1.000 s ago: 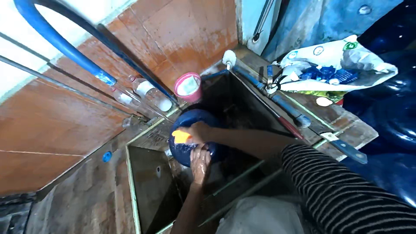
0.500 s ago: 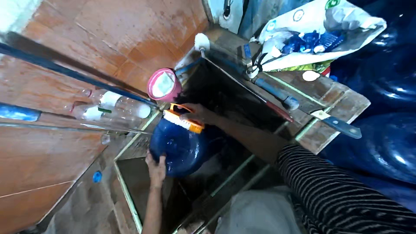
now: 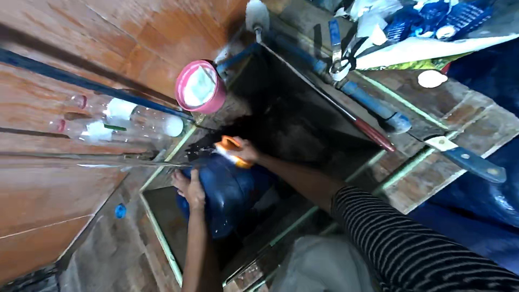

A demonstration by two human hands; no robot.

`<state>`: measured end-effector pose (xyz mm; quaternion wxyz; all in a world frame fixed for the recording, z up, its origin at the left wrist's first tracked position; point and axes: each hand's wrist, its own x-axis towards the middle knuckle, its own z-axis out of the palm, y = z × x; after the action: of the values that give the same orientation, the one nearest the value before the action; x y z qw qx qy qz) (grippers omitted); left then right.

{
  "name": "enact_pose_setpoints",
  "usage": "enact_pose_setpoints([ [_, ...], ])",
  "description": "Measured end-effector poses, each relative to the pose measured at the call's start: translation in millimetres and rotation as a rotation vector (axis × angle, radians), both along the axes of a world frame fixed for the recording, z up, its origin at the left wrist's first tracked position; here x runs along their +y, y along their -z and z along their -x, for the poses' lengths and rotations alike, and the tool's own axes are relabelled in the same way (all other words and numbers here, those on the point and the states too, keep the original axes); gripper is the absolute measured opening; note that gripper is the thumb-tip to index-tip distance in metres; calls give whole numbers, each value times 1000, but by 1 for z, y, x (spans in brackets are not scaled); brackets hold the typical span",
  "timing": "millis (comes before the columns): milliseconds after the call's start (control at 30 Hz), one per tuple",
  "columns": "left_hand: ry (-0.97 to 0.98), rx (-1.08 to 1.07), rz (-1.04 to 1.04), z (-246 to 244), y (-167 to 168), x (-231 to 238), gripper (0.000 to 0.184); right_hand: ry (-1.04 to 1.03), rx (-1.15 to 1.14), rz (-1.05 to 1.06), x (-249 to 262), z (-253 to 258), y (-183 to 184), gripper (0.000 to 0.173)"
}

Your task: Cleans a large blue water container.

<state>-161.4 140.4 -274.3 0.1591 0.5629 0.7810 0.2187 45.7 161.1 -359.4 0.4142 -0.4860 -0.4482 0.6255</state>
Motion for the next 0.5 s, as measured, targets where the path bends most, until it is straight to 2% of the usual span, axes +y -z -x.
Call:
enact_pose_setpoints([
  [67, 86, -31, -62, -5, 2, -7, 87, 21, -147, 152, -9, -32, 46, 60],
  [133, 92, -81, -93, -9, 2, -2, 87, 5, -242, 299, -15, -49, 65, 60],
  [167, 43, -68, -75, -15, 0, 3, 85, 10, -229, 287, -10, -45, 64, 59],
  [233, -33, -12, -1, -35, -8, 15, 87, 4, -108, 149, 10, -33, 34, 61],
  [300, 46, 28, 6, -56, -12, 18, 93, 0, 35, 15, 33, -27, -4, 59],
  [333, 119, 38, 0, -59, -11, 14, 96, 3, 47, -19, 35, -28, -10, 58],
  [400, 202, -21, -30, -55, -9, 9, 96, -2, -87, 12, 19, -43, 12, 57],
  [500, 9, -19, -35, -54, -11, 14, 94, -222, -431, 236, -27, -84, 53, 54],
])
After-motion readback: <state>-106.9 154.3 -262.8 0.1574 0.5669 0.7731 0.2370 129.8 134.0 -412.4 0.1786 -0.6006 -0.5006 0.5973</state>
